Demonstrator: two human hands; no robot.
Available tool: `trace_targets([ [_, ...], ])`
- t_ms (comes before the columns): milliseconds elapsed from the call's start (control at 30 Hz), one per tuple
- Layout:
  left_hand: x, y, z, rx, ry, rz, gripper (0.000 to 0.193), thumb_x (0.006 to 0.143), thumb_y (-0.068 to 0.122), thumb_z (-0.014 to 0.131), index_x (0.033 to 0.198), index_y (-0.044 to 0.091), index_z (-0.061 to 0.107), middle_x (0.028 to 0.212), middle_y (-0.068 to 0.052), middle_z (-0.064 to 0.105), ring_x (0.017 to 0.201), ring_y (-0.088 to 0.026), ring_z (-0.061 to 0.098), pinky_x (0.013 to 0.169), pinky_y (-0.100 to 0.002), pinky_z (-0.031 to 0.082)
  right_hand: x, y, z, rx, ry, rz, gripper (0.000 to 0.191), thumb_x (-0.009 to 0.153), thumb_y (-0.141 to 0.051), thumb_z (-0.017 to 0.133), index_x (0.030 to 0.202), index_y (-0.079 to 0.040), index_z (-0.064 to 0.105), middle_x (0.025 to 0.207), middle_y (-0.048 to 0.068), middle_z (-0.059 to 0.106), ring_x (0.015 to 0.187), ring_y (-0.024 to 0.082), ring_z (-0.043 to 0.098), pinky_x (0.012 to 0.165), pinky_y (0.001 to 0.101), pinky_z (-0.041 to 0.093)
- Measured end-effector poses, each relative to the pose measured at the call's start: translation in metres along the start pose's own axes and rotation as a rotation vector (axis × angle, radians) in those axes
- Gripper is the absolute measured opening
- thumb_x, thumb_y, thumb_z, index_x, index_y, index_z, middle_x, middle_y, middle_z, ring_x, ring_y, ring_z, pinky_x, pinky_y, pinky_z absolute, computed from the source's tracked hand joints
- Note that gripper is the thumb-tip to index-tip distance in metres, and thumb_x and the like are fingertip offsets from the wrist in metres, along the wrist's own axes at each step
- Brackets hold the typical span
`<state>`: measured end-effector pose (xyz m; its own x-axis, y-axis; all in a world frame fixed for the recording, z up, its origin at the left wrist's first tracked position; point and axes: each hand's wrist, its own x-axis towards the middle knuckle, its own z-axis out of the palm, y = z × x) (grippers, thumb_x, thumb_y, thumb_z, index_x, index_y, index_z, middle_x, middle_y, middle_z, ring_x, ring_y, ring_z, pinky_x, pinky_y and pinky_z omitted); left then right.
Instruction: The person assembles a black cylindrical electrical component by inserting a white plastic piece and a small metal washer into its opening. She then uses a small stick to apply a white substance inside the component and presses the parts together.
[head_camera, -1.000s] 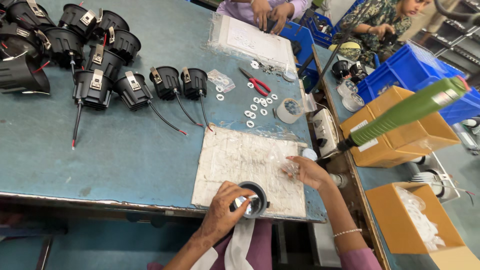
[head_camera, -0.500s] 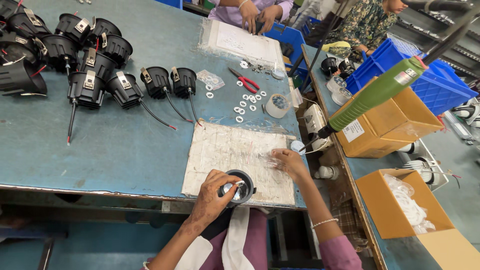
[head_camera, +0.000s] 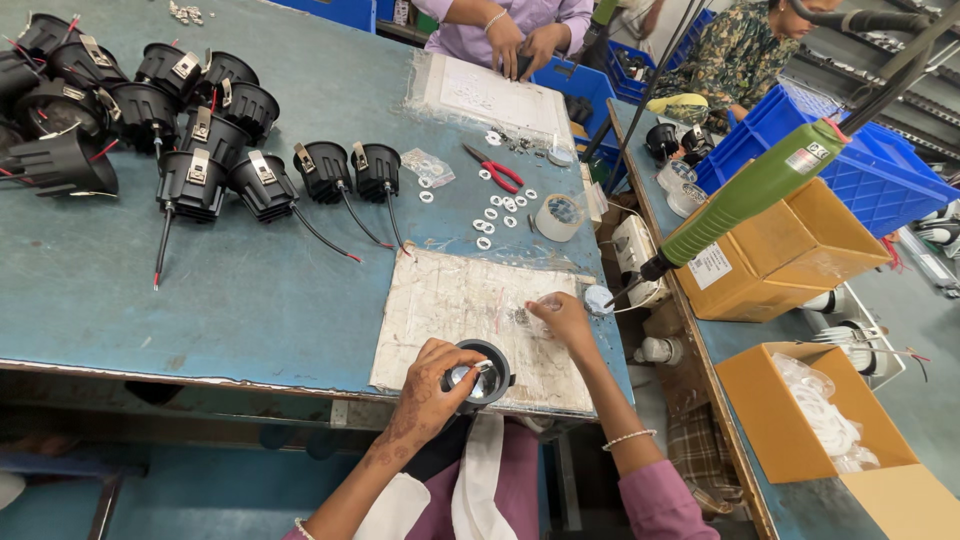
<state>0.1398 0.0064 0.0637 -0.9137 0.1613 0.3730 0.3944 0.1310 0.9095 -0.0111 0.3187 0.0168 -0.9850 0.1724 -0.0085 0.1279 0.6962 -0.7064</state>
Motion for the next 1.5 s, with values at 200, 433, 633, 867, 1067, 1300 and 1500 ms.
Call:
trace_targets([
  [200,0.000,0.001,0.003,0.015,0.003,0.005,0.019,0.085,0.009,0.071,0.103,0.008,0.077,0.095,-0.004,0.073,0.100,-0.021,0.061,0.091,-0.035,0.050,-0.002,-0.010,0.017,-0.191,0.022,-0.095,0.043,0.068,-0.032,0.092,0.088,0.000,0.071,0.081,0.016,0.076,0.070,0.025,0.074,0.065,0.0360,0.056],
  [433,-0.003,-0.002,0.004,0.002,0.041,0.068,0.019,0.084,0.009,0.072,0.102,0.007,0.076,0.096,-0.004,0.073,0.101,-0.022,0.061,0.090,-0.035,0.050,0.000,-0.005,0.032,-0.110,0.012,-0.242,0.023,0.074,-0.020,0.085,0.082,-0.002,0.073,0.078,0.013,0.078,0.071,0.019,0.076,0.067,0.0332,0.058],
  [633,-0.004,-0.002,0.004,0.018,0.021,0.028,0.019,0.085,0.009,0.071,0.104,0.008,0.077,0.094,-0.004,0.072,0.100,-0.021,0.061,0.091,-0.035,0.050,-0.009,-0.013,0.028,-0.019,0.002,-0.159,0.018,0.077,-0.013,0.081,0.082,-0.002,0.068,0.070,0.009,0.073,0.058,0.016,0.071,0.056,0.0313,0.056],
  [867,-0.004,-0.001,0.004,0.033,0.027,0.039,0.019,0.085,0.009,0.071,0.103,0.007,0.076,0.097,-0.004,0.073,0.102,-0.021,0.060,0.091,-0.035,0.050,-0.015,-0.016,0.014,0.268,-0.053,-0.028,0.013,0.080,-0.007,0.077,0.084,-0.002,0.066,0.070,0.006,0.068,0.056,0.011,0.059,0.049,0.0285,0.045],
  [1067,-0.003,-0.001,0.005,0.036,0.009,0.014,0.019,0.086,0.010,0.071,0.104,0.008,0.077,0.097,-0.003,0.073,0.102,-0.020,0.060,0.093,-0.034,0.050,-0.003,-0.011,0.003,0.201,-0.013,-0.191,0.012,0.079,-0.006,0.078,0.083,-0.003,0.067,0.072,0.005,0.071,0.063,0.008,0.066,0.057,0.0243,0.050],
  [1300,-0.004,0.001,0.003,0.032,0.006,0.002,0.019,0.086,0.011,0.071,0.104,0.009,0.077,0.095,-0.004,0.072,0.101,-0.020,0.060,0.093,-0.035,0.050,-0.001,-0.020,-0.009,0.080,0.017,-0.200,0.012,0.079,-0.006,0.076,0.083,-0.001,0.065,0.072,0.006,0.071,0.064,0.012,0.071,0.060,0.0264,0.054],
  [1500,-0.005,0.002,0.003,0.023,0.017,0.020,0.019,0.086,0.011,0.071,0.104,0.008,0.076,0.096,-0.003,0.072,0.103,-0.020,0.060,0.093,-0.035,0.049,0.002,-0.017,-0.016,0.235,-0.031,-0.175,0.013,0.080,-0.004,0.076,0.085,0.000,0.065,0.075,0.007,0.071,0.067,0.014,0.072,0.062,0.0269,0.056],
])
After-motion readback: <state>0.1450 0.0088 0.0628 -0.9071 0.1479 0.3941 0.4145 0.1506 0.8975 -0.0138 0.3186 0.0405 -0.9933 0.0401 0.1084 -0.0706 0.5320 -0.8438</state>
